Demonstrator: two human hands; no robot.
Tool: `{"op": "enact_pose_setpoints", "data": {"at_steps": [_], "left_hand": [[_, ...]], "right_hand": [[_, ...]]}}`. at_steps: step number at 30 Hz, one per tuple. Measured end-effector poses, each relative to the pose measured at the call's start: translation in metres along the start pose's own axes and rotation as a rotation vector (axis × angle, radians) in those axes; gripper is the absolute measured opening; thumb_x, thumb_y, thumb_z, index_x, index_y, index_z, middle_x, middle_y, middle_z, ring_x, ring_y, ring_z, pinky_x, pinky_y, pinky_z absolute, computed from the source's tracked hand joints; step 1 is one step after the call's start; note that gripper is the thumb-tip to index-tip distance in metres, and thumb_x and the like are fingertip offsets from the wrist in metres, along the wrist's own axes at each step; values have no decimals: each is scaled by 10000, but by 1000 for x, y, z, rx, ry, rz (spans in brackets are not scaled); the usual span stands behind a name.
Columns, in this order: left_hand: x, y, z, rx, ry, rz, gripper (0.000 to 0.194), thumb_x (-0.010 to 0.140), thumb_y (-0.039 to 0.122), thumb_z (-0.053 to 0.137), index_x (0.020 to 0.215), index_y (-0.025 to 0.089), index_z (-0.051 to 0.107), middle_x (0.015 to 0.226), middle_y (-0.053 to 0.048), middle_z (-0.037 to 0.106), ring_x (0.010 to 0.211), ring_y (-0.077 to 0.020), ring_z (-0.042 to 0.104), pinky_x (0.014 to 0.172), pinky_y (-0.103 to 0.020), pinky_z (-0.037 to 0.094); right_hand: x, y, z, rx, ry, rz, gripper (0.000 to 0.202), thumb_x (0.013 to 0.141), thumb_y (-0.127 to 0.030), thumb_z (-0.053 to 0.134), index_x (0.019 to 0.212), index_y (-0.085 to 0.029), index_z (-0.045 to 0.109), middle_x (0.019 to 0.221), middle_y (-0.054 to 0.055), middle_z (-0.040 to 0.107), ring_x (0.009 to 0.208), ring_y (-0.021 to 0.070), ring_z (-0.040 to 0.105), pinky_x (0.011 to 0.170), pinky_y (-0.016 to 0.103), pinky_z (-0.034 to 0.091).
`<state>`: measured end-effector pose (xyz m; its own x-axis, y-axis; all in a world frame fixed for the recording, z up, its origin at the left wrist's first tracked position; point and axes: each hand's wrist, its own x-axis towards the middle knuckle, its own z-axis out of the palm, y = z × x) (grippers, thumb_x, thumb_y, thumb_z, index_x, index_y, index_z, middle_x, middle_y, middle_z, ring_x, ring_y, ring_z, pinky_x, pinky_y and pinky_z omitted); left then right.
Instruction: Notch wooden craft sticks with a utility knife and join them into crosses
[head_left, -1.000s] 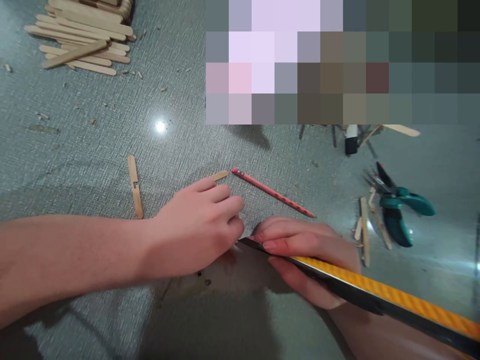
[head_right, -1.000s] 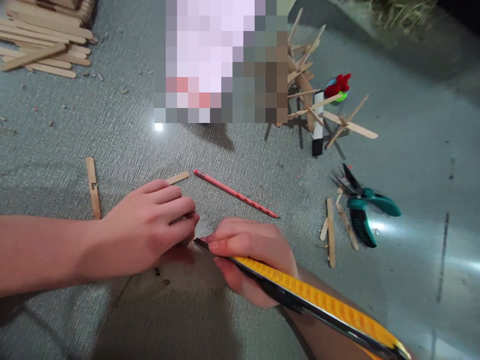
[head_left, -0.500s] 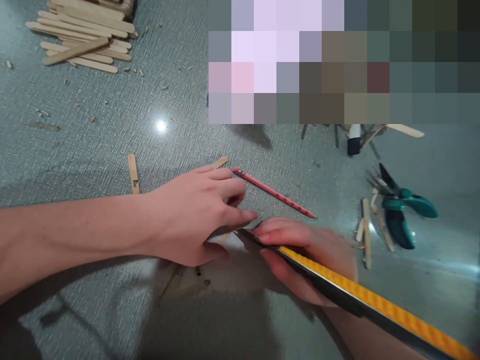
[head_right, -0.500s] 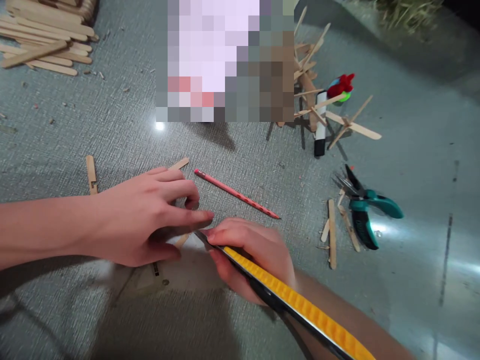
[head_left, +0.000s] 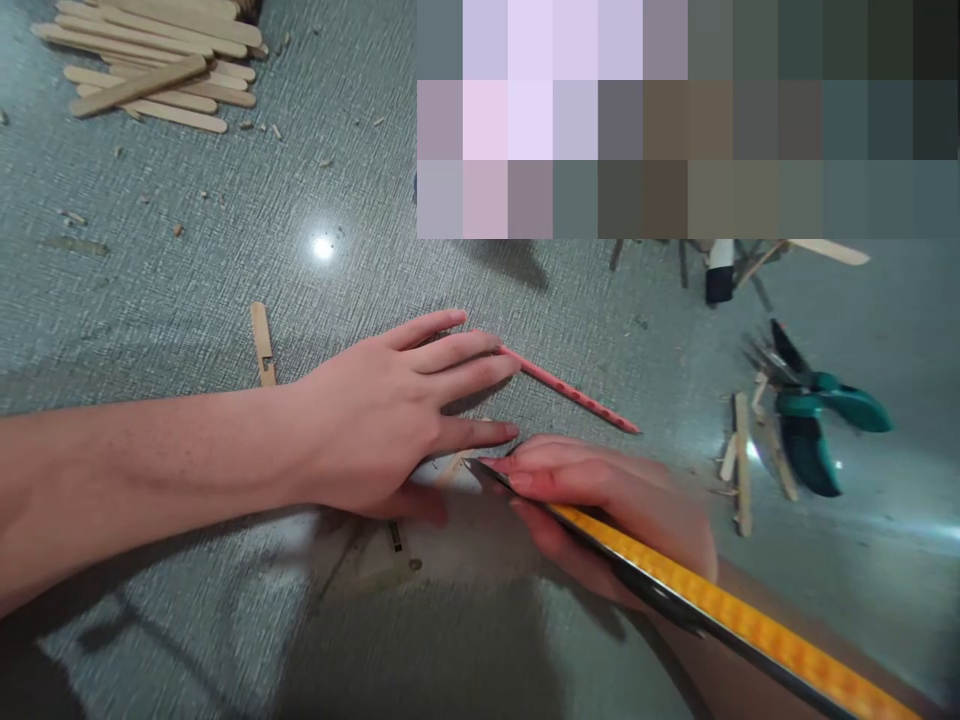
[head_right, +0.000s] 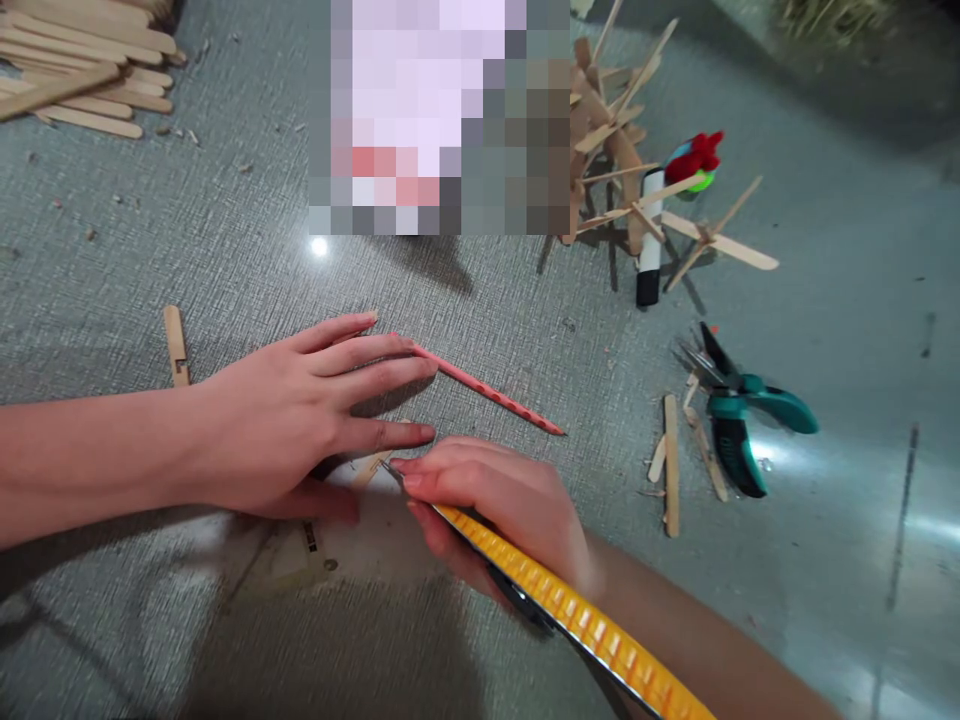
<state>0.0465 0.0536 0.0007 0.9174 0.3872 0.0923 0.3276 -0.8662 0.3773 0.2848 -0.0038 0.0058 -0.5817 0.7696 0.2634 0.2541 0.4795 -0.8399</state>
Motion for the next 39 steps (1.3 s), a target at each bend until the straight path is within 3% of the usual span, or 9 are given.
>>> {"op": "enact_pose_setpoints", "data": {"at_steps": [14, 22, 31, 39], "left_hand": [[3, -1, 1, -56, -92, 8, 772, 782, 623, 686, 1441, 270, 494, 1588, -55, 368, 1499, -258, 305, 1271, -511, 149], [4, 1, -2, -52, -145, -7, 765, 794, 596, 678, 1457, 273, 473, 1613, -56, 310, 1516, -256, 265, 1273, -509, 116], [4, 3, -3, -70, -121, -43, 650, 833, 556, 635, 1420, 300, 518, 1600, -27, 344, 1512, -275, 273, 1265, -516, 129], [5, 3, -3, -73, -125, -37, 681, 810, 552, 670, 1421, 295, 516, 1604, -41, 334, 1510, -283, 276, 1259, -525, 138]], "right_hand": [[0, -2, 2, -36, -10, -3, 324, 805, 0, 615, 1047, -215, 615, 851, 47, 749, 817, 169, 749, 742, 285, 635], [-5, -6, 4, -46, -24, 49, 313, 835, -41, 617, 1068, -250, 616, 907, 55, 743, 833, 205, 737, 707, 334, 628], [1, -16, 3, -65, -102, 74, 208, 874, -53, 609, 1003, -214, 583, 798, 23, 701, 783, 176, 713, 738, 307, 590], [-2, -9, 4, -66, -31, 20, 267, 825, -31, 615, 1000, -232, 595, 829, 44, 714, 792, 191, 730, 691, 309, 612]]}}
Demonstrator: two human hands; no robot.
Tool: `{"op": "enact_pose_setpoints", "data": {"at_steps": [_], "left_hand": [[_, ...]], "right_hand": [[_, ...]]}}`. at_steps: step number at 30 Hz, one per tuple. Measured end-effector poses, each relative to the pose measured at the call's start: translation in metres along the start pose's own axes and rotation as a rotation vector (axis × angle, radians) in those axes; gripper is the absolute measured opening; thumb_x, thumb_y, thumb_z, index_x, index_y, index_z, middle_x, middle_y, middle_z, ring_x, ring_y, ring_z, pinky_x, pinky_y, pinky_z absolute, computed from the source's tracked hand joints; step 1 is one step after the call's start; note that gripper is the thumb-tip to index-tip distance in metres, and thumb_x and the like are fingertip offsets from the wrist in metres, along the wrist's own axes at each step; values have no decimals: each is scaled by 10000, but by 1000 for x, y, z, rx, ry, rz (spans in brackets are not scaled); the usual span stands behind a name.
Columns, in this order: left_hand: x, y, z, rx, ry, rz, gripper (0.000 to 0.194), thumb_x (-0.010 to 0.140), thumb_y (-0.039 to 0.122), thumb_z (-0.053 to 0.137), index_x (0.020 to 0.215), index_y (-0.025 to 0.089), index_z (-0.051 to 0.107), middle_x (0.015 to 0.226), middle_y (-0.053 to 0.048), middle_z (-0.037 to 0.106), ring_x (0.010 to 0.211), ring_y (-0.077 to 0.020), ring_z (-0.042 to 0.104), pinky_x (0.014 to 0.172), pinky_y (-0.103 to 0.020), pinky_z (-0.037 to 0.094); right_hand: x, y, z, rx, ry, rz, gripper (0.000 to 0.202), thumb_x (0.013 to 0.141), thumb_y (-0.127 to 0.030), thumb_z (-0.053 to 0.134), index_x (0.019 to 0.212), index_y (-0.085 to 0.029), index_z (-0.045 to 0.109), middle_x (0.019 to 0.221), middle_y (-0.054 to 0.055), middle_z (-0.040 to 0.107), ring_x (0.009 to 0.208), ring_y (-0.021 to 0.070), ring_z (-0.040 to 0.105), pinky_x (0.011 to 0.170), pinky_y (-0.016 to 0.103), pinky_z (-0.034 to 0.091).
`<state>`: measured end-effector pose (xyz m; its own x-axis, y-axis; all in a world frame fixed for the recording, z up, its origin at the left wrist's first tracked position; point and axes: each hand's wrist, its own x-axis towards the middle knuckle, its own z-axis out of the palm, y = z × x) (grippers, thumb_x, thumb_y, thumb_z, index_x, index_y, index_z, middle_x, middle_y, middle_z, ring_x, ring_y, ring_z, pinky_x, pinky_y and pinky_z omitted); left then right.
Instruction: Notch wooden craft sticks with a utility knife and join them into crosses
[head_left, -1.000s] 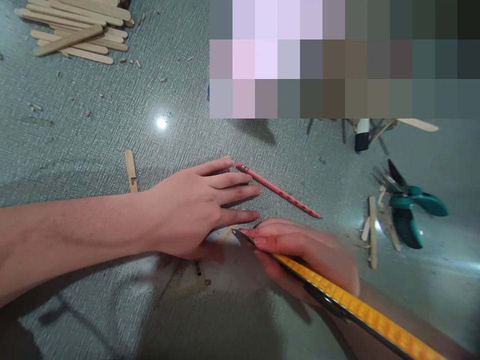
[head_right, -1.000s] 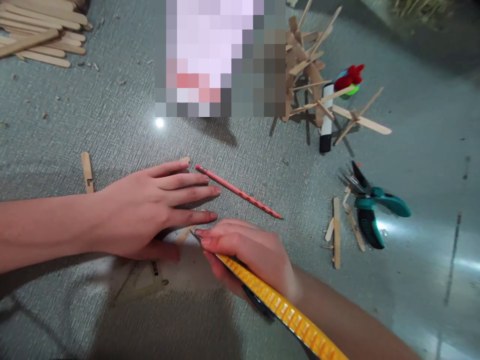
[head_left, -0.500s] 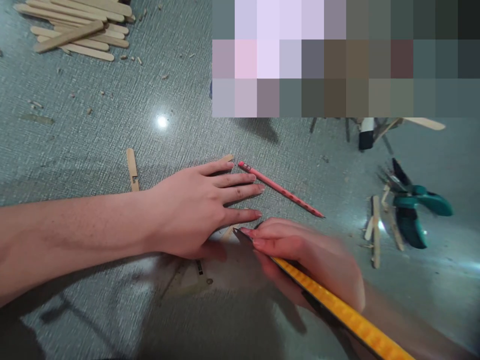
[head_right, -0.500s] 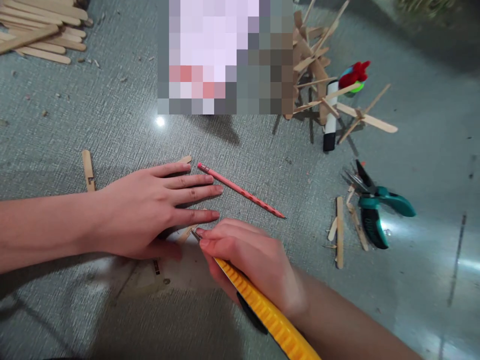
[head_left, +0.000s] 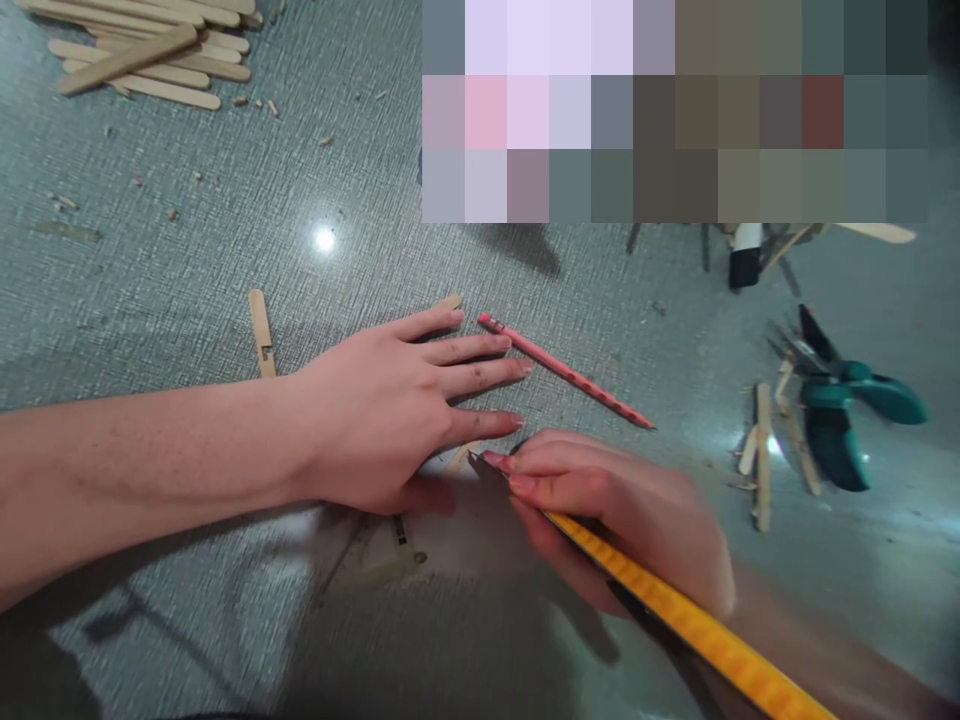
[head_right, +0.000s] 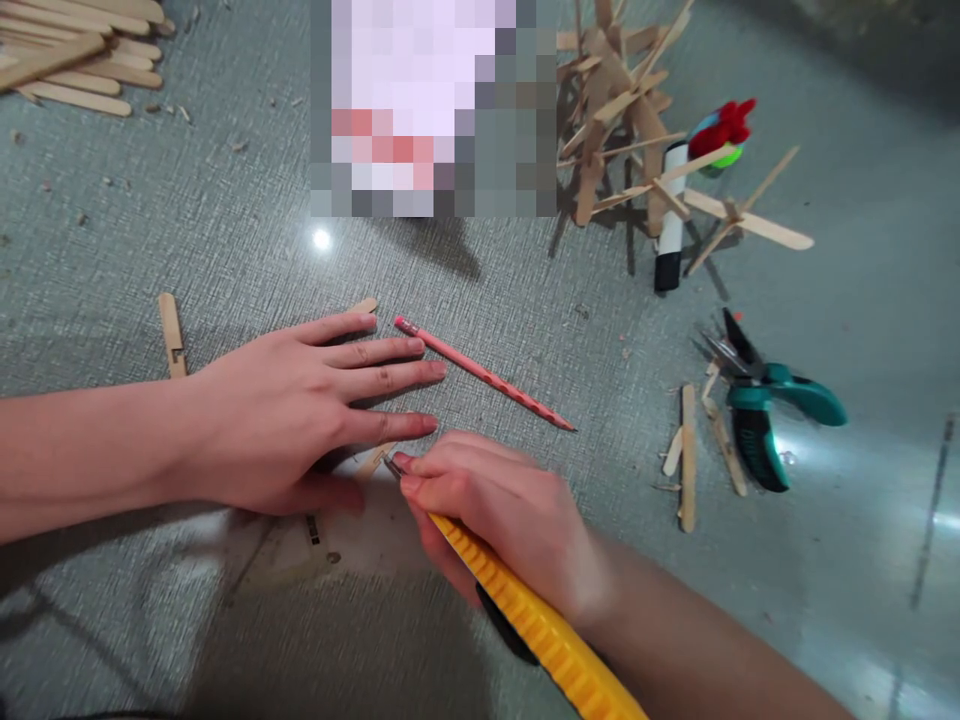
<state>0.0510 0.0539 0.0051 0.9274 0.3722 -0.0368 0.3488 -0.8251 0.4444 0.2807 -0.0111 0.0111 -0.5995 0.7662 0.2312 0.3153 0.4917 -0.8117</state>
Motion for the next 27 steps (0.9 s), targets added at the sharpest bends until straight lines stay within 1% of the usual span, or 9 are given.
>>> {"op": "enact_pose_setpoints", "data": {"at_steps": [2, 4, 7, 11, 15, 19, 23, 25, 27], "left_hand": [[0, 0, 0, 2, 0, 1, 690, 805, 561, 674, 1422, 298, 514, 1605, -43, 333, 1509, -282, 278, 1259, -521, 140], [0, 0, 1, 6, 2, 4, 697, 801, 568, 678, 1423, 299, 513, 1605, -45, 333, 1510, -281, 276, 1261, -514, 133], [-1, 0, 1, 14, 7, 6, 692, 808, 570, 669, 1425, 299, 510, 1604, -44, 335, 1510, -277, 276, 1263, -502, 129], [-1, 0, 2, 13, 20, 12, 687, 811, 562, 662, 1425, 292, 512, 1601, -42, 343, 1505, -282, 286, 1262, -502, 137], [0, 0, 2, 13, 13, 12, 699, 802, 560, 670, 1424, 279, 515, 1598, -48, 347, 1503, -288, 292, 1262, -506, 134], [0, 0, 2, 12, 8, 8, 677, 809, 551, 659, 1416, 283, 524, 1599, -44, 345, 1508, -283, 281, 1263, -497, 127], [0, 1, 2, 5, 12, 2, 667, 820, 559, 647, 1417, 289, 522, 1605, -49, 334, 1513, -278, 270, 1258, -519, 129], [-1, 1, 2, 1, 17, 0, 653, 824, 549, 647, 1411, 291, 528, 1601, -47, 341, 1509, -276, 279, 1256, -517, 137], [-1, 0, 2, -3, 24, 3, 649, 823, 542, 650, 1407, 285, 534, 1597, -48, 351, 1504, -278, 292, 1256, -514, 141]], "right_hand": [[-1, 2, 1, 28, 41, 3, 297, 814, -17, 617, 1009, -241, 605, 812, 33, 723, 785, 197, 734, 688, 319, 626], [-2, 2, 1, 44, 51, 15, 325, 812, -10, 611, 1024, -256, 611, 807, 27, 733, 779, 208, 736, 686, 342, 639], [-2, 2, 2, 45, 47, 33, 351, 808, -2, 612, 1037, -267, 615, 839, 34, 742, 787, 217, 735, 682, 366, 644], [-1, 3, 2, 73, 23, 25, 381, 781, 26, 631, 1052, -241, 610, 841, 41, 735, 790, 200, 727, 713, 348, 643], [1, 1, 2, 40, 7, 12, 315, 806, -6, 621, 1017, -240, 605, 863, 56, 733, 807, 207, 727, 684, 339, 630], [3, -5, 1, -7, -8, 67, 299, 826, -30, 601, 1011, -265, 589, 833, 41, 713, 751, 204, 709, 639, 348, 615], [6, -8, -1, -36, -46, 36, 287, 819, -42, 597, 995, -266, 571, 830, 45, 702, 745, 210, 706, 639, 349, 614], [7, -7, 0, -35, -37, 38, 284, 816, -25, 594, 972, -261, 570, 809, 42, 699, 728, 201, 705, 635, 335, 611], [7, -6, 2, -18, 0, 50, 280, 818, -12, 582, 957, -255, 581, 776, 33, 697, 703, 190, 702, 627, 321, 609]]}}
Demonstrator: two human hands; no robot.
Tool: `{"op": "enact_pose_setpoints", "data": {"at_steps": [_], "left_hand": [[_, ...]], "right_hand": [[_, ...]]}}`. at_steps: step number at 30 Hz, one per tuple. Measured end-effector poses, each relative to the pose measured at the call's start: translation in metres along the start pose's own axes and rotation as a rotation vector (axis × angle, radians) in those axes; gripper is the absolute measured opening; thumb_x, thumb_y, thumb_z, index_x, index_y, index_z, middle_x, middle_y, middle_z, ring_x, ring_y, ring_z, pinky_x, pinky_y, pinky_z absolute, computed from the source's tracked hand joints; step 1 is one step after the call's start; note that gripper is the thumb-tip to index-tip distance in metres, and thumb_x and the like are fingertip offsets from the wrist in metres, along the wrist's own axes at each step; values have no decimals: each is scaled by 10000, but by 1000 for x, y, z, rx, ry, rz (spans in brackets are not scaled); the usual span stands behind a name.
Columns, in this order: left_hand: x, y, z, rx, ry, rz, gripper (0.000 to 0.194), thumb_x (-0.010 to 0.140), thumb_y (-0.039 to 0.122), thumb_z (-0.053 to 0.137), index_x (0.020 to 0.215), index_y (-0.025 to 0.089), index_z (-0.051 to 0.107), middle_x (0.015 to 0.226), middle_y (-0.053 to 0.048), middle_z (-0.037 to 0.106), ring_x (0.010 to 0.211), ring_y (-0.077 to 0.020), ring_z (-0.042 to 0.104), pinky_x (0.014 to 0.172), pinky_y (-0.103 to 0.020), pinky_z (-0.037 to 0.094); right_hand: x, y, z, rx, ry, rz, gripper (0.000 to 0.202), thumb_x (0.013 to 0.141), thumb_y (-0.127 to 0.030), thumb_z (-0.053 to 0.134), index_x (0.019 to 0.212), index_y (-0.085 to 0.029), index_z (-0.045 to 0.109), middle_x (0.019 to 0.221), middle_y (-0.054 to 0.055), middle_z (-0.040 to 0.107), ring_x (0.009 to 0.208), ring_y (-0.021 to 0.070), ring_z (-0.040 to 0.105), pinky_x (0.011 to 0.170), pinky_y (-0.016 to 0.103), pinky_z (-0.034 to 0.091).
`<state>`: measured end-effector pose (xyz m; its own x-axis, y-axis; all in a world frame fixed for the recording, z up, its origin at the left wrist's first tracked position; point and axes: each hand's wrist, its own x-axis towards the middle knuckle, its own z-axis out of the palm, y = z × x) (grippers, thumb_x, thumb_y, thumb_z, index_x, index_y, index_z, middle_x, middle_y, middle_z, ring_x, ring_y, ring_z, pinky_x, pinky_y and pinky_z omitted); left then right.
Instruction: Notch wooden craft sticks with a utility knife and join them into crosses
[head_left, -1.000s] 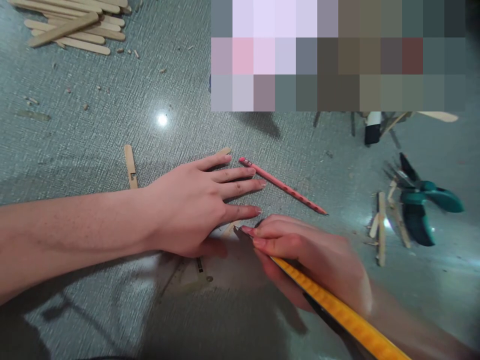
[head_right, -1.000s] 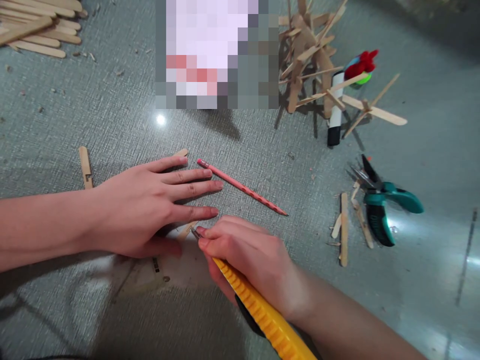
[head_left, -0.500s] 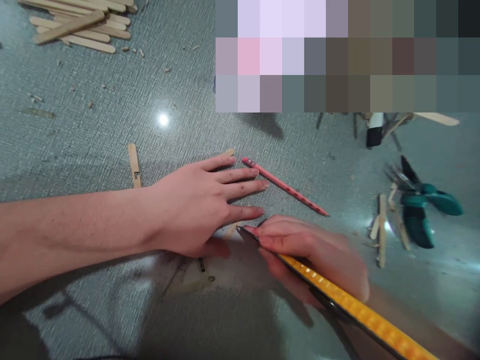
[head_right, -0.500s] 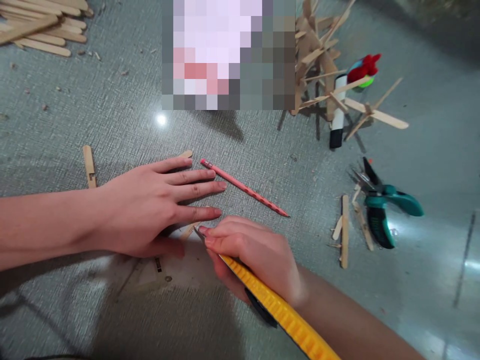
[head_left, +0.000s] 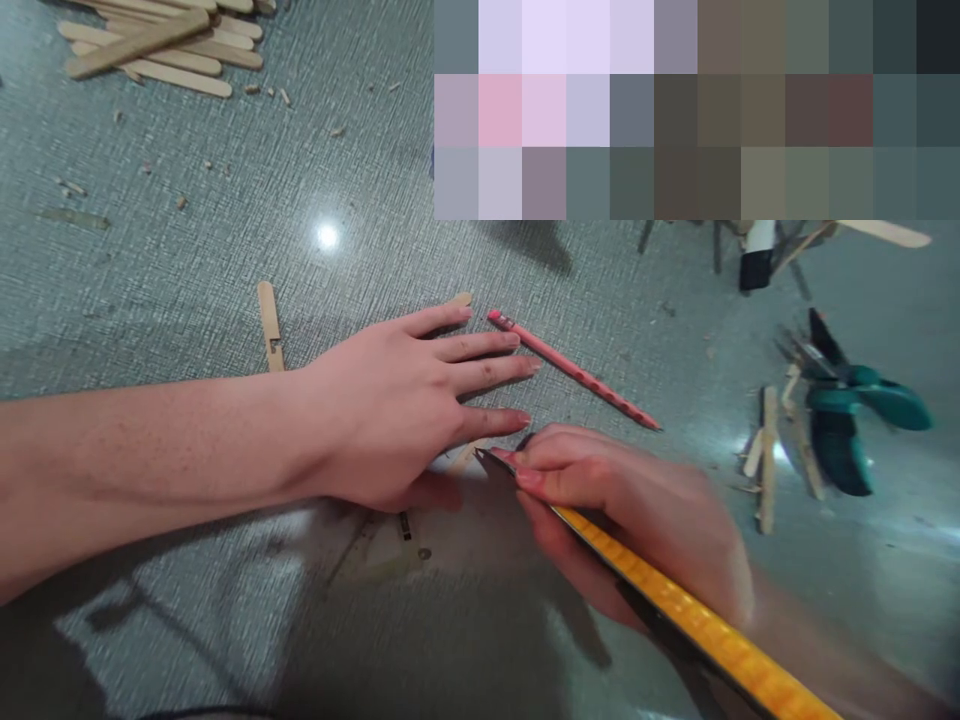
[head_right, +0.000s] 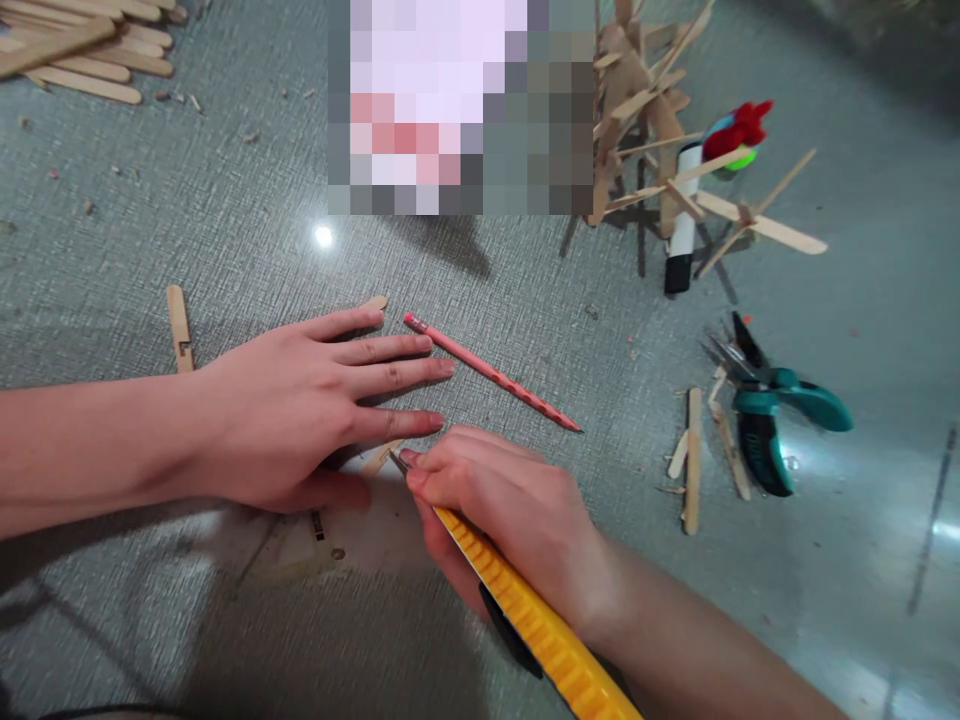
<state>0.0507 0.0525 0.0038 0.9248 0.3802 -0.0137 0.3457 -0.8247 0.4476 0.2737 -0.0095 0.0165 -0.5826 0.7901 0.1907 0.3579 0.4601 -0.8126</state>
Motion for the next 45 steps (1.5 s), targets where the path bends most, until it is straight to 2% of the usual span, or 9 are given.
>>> {"op": "enact_pose_setpoints", "data": {"at_steps": [6, 14, 23, 34, 40, 45], "left_hand": [[0, -1, 1, 6, -1, 4, 675, 804, 543, 662, 1413, 286, 528, 1601, -48, 340, 1505, -282, 287, 1259, -518, 129], [0, 0, 3, 2, 34, 8, 636, 810, 493, 657, 1399, 278, 550, 1588, -49, 367, 1490, -293, 320, 1260, -514, 156], [0, 0, 2, 14, -5, 3, 649, 816, 496, 635, 1422, 292, 521, 1604, -48, 331, 1508, -273, 282, 1264, -517, 134], [1, -1, 4, 6, 18, 9, 626, 832, 511, 624, 1408, 280, 540, 1594, -54, 354, 1503, -281, 293, 1262, -524, 148], [0, 0, 3, 8, 5, 5, 614, 845, 506, 600, 1414, 283, 534, 1596, -51, 352, 1505, -277, 290, 1260, -518, 147], [1, 1, 0, 15, -16, -11, 597, 856, 510, 586, 1412, 301, 533, 1602, -31, 337, 1511, -265, 275, 1261, -513, 119]], "right_hand": [[-5, 2, 5, 21, 112, -44, 347, 768, 15, 604, 1020, -221, 633, 773, 29, 723, 719, 179, 738, 657, 287, 629], [-2, 0, 6, 2, 12, -48, 323, 791, -2, 596, 1028, -222, 593, 765, 30, 709, 731, 172, 739, 651, 274, 633], [-2, -1, 5, 7, -19, -46, 378, 837, -40, 571, 1126, -283, 576, 748, 5, 717, 654, 184, 717, 591, 314, 622], [-4, 2, 6, 9, -28, -64, 356, 795, -2, 593, 1077, -219, 589, 796, 47, 697, 738, 177, 718, 668, 289, 624], [-5, -6, 7, 5, -29, -33, 300, 813, 10, 598, 1032, -194, 573, 765, 19, 647, 681, 136, 654, 637, 267, 583], [-7, -11, 6, -24, -43, 0, 250, 835, -19, 584, 1004, -204, 576, 804, 31, 632, 655, 135, 619, 578, 274, 561]]}}
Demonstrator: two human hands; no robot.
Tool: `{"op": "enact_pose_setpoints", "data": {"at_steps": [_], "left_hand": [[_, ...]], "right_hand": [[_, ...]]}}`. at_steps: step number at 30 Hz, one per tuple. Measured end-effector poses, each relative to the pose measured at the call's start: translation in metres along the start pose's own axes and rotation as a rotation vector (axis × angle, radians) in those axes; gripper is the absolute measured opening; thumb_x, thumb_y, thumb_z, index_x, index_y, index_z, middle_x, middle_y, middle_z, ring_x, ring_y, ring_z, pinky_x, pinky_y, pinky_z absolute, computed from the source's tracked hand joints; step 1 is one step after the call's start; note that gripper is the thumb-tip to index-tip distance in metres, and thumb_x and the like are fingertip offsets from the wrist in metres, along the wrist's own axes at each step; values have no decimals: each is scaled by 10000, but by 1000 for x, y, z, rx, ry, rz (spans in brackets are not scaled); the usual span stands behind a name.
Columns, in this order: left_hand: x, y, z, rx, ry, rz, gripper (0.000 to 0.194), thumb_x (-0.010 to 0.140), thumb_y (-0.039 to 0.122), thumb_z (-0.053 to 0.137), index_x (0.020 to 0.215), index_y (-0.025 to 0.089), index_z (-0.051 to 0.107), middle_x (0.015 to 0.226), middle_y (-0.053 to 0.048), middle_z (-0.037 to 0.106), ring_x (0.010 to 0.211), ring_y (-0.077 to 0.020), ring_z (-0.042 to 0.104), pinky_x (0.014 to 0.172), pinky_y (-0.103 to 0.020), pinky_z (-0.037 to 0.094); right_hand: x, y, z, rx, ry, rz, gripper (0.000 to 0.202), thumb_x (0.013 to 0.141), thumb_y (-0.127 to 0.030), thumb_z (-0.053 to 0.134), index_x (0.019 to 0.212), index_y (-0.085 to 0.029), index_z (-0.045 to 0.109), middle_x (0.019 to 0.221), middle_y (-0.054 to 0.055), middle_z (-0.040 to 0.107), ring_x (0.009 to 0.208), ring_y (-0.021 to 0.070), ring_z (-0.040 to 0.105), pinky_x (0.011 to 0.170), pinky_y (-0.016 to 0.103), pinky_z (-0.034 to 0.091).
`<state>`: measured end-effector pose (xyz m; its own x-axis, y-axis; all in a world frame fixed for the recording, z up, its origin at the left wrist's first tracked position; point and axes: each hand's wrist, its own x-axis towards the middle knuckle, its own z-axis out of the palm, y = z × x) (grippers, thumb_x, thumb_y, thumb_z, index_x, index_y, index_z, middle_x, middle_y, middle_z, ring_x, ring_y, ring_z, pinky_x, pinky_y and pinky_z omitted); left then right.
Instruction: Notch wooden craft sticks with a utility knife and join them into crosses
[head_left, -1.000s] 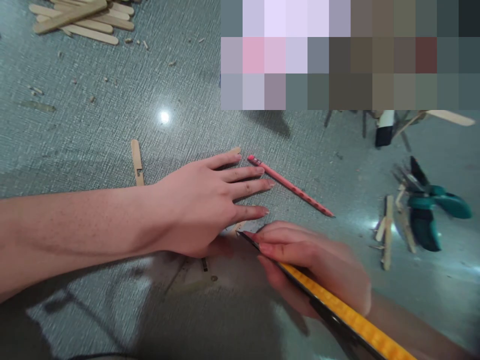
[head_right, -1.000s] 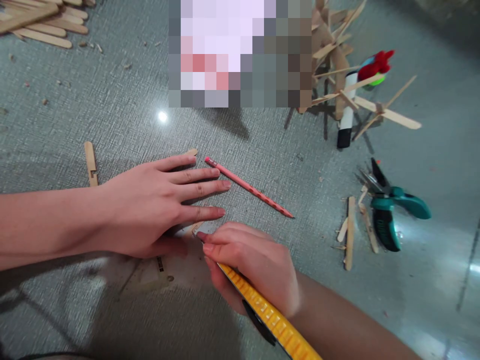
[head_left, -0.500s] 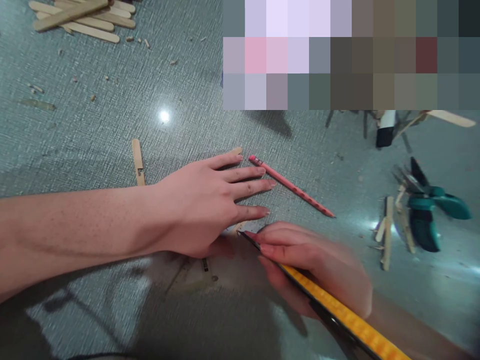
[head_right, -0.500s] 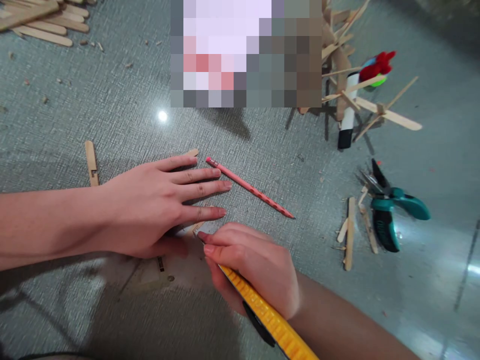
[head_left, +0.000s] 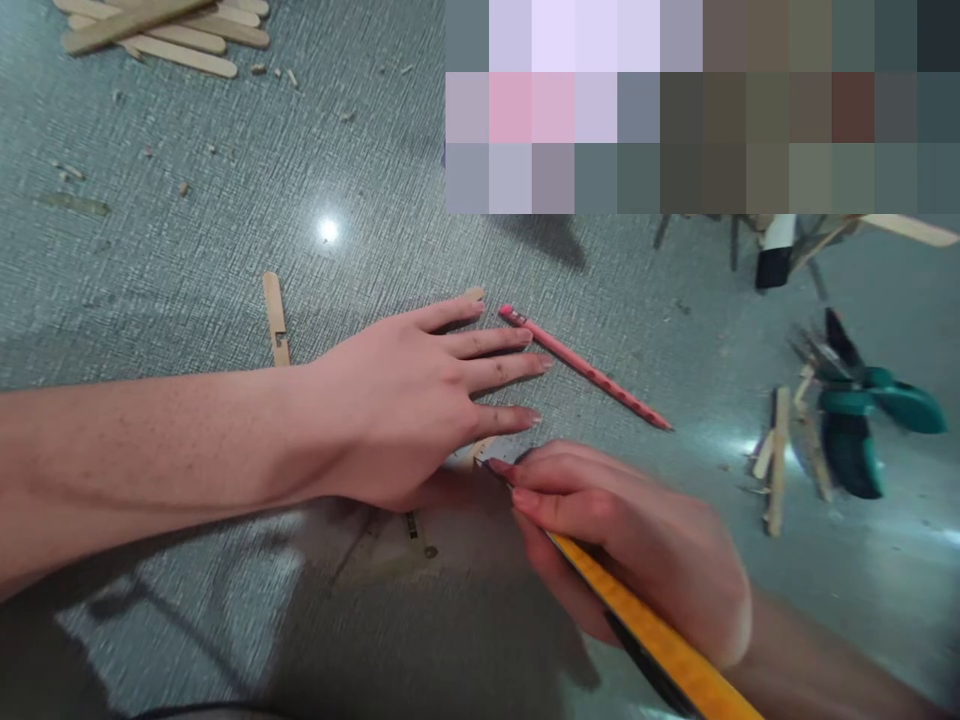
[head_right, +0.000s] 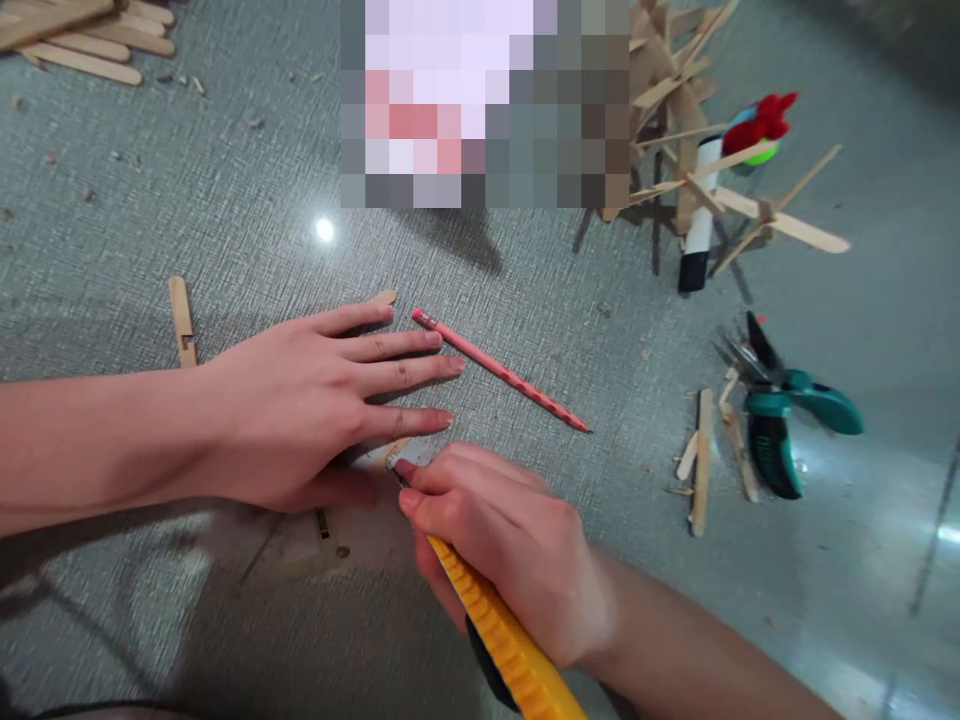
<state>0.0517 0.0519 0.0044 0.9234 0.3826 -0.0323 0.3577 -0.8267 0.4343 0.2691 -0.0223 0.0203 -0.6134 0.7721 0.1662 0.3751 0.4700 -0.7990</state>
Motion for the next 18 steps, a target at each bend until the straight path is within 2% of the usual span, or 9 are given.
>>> {"op": "enact_pose_setpoints", "data": {"at_steps": [6, 10, 13, 18], "left_hand": [[0, 1, -4, -2, -21, -7, 584, 862, 466, 606, 1412, 285, 531, 1598, -40, 343, 1506, -253, 290, 1257, -500, 135], [1, -1, 0, -4, 5, 16, 674, 797, 498, 663, 1418, 273, 530, 1597, -67, 341, 1503, -284, 292, 1254, -531, 138], [1, -2, 3, -6, 18, 23, 674, 788, 496, 669, 1410, 272, 540, 1593, -66, 351, 1502, -288, 295, 1254, -536, 143], [1, -1, 4, -2, 14, 16, 641, 815, 508, 642, 1405, 278, 544, 1595, -57, 350, 1506, -280, 286, 1256, -531, 143]], "right_hand": [[-2, 6, 2, 13, 31, -18, 296, 820, 5, 580, 1004, -227, 570, 755, 8, 651, 663, 147, 660, 602, 276, 591], [-1, 9, 1, 3, 79, -39, 322, 815, 9, 569, 1026, -234, 576, 780, 21, 691, 728, 166, 715, 627, 285, 617], [0, 9, 0, -8, 55, -26, 325, 812, -11, 589, 1037, -245, 580, 804, 31, 708, 762, 187, 736, 656, 312, 636], [0, 9, 2, 11, 45, -45, 333, 816, -3, 582, 1050, -240, 581, 774, 29, 703, 704, 180, 720, 625, 307, 630]]}}
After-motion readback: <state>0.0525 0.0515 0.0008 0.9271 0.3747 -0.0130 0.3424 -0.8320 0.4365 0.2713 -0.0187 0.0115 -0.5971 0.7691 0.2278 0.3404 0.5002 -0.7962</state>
